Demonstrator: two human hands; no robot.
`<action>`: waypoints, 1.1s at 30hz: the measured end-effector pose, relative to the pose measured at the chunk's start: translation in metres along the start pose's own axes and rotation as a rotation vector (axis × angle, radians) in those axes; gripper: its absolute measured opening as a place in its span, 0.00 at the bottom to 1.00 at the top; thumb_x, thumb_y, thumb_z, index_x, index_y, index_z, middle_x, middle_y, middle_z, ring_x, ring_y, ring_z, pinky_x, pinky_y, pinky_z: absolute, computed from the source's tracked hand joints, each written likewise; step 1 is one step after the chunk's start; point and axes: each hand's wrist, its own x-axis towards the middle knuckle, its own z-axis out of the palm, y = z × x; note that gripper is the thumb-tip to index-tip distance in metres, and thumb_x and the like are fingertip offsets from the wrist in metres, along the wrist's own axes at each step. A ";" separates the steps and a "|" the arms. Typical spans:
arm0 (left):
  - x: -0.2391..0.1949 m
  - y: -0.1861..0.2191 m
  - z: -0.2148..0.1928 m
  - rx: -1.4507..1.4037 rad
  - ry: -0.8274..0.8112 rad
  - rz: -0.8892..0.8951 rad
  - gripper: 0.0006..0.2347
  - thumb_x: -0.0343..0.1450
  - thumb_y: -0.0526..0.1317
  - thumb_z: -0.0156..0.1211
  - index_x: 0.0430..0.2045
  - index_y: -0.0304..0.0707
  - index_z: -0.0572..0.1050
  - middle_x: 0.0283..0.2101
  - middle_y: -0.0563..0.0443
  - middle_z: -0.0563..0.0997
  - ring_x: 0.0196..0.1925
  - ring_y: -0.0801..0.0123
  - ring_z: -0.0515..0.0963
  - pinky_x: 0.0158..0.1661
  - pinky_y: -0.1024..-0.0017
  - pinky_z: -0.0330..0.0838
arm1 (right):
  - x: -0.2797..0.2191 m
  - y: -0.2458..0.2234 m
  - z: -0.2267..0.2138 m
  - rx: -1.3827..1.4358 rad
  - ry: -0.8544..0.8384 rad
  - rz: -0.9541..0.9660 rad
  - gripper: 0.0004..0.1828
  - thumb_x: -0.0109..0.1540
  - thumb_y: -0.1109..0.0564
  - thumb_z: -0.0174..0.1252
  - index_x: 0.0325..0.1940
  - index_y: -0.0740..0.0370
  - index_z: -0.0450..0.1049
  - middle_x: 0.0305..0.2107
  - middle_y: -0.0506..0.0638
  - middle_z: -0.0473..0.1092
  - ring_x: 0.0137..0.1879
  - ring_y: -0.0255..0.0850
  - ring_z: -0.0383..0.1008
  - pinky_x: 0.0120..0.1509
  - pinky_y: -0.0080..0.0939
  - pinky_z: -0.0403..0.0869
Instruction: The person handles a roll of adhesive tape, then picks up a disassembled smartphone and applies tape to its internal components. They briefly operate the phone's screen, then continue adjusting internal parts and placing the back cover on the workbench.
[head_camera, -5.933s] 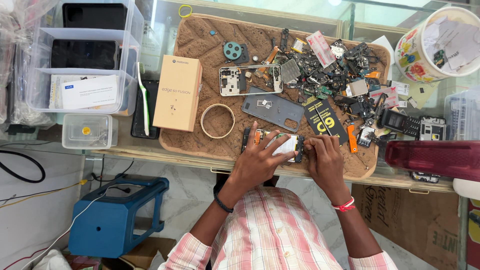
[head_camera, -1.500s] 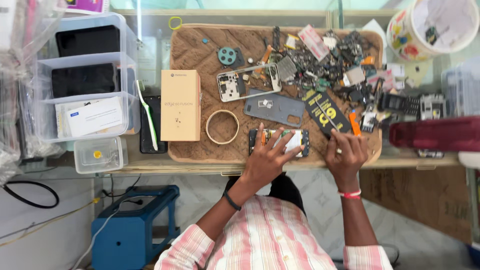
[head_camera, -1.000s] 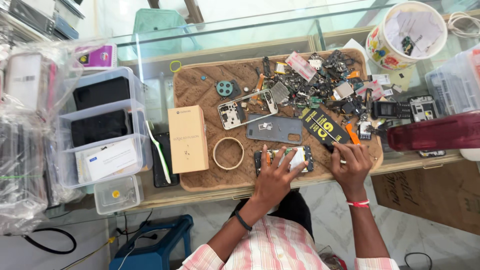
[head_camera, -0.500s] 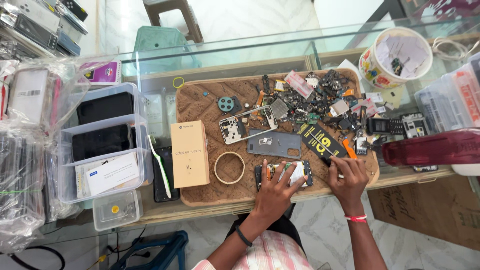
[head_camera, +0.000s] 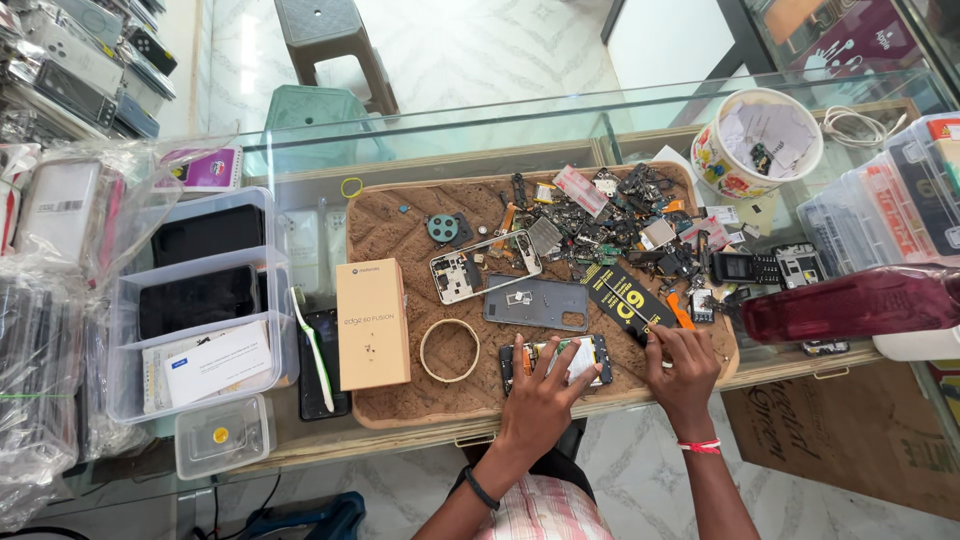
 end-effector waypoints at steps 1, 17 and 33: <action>-0.001 0.000 0.000 -0.011 0.001 -0.003 0.21 0.69 0.34 0.59 0.58 0.58 0.76 0.66 0.46 0.70 0.70 0.52 0.65 0.69 0.29 0.43 | -0.001 0.000 0.000 0.003 -0.009 0.013 0.07 0.61 0.65 0.64 0.43 0.62 0.80 0.33 0.50 0.75 0.40 0.45 0.72 0.44 0.44 0.72; -0.001 0.002 -0.007 -0.124 0.046 -0.045 0.27 0.69 0.33 0.60 0.66 0.37 0.65 0.63 0.44 0.72 0.69 0.52 0.67 0.70 0.32 0.45 | 0.002 -0.003 0.001 -0.011 0.021 0.027 0.06 0.63 0.64 0.63 0.45 0.61 0.79 0.34 0.50 0.75 0.42 0.46 0.73 0.46 0.45 0.72; -0.009 -0.001 -0.008 -0.304 0.208 -0.064 0.21 0.71 0.29 0.55 0.61 0.27 0.65 0.54 0.37 0.77 0.64 0.48 0.73 0.73 0.41 0.50 | -0.007 0.001 0.008 -0.056 0.026 0.037 0.06 0.65 0.62 0.63 0.47 0.62 0.79 0.35 0.51 0.75 0.43 0.47 0.73 0.48 0.46 0.72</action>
